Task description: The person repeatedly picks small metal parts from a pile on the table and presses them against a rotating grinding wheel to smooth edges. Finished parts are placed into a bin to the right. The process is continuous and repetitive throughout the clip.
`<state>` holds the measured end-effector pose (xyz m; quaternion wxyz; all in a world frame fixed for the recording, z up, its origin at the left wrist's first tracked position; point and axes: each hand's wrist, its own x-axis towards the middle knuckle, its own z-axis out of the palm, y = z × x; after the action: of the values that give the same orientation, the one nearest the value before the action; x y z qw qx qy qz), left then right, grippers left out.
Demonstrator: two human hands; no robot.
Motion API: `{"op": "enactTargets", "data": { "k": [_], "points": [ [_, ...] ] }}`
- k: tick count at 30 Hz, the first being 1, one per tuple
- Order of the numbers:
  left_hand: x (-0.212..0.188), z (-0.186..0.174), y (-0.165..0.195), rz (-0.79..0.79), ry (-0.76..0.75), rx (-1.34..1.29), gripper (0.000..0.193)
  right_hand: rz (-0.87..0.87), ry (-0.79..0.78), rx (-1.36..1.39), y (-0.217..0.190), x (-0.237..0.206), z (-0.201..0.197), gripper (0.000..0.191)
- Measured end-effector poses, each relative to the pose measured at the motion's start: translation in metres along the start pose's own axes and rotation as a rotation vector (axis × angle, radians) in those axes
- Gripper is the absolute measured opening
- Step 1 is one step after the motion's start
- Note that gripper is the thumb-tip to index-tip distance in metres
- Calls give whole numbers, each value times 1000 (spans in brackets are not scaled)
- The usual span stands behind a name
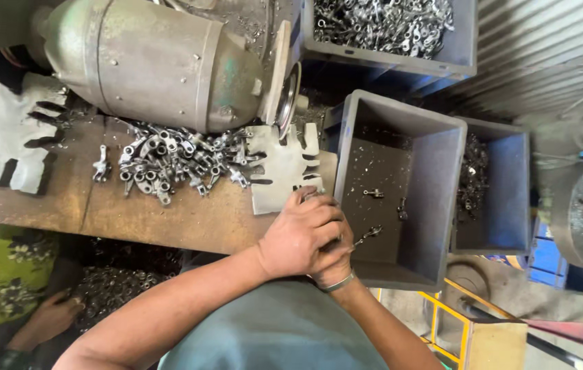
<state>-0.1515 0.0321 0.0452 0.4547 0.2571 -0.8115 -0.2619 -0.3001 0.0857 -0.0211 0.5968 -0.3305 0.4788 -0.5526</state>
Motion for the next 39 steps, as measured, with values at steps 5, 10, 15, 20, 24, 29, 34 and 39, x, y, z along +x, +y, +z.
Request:
{"op": "enactTargets", "data": {
  "k": [5,10,15,20,24,29,34,39],
  "points": [
    [-10,-26,-1,-62,62,49,33,146,219,640,-18,24,-1,37],
    [-38,-49,-5,-303,74,-3,23,-136,356,845,-126,136,-17,35],
    [-66,-67,-10,-374,164,111,23,-76,470,200,-217,241,-29,98],
    [-82,-120,-69,-672,444,716,56,-378,224,-171,-145,204,-26,57],
    [-85,-136,-107,-762,219,779,79,-300,490,-218,-85,158,-39,23],
    [-77,-108,-110,-844,237,706,75,-374,378,-1338,-66,119,-84,25],
    [-78,-113,-107,-784,283,634,71,-198,-27,-1649,-51,81,-106,46],
    [-74,-95,-70,-569,319,620,40,-284,-114,-1680,-36,64,-115,51]
  ]
}}
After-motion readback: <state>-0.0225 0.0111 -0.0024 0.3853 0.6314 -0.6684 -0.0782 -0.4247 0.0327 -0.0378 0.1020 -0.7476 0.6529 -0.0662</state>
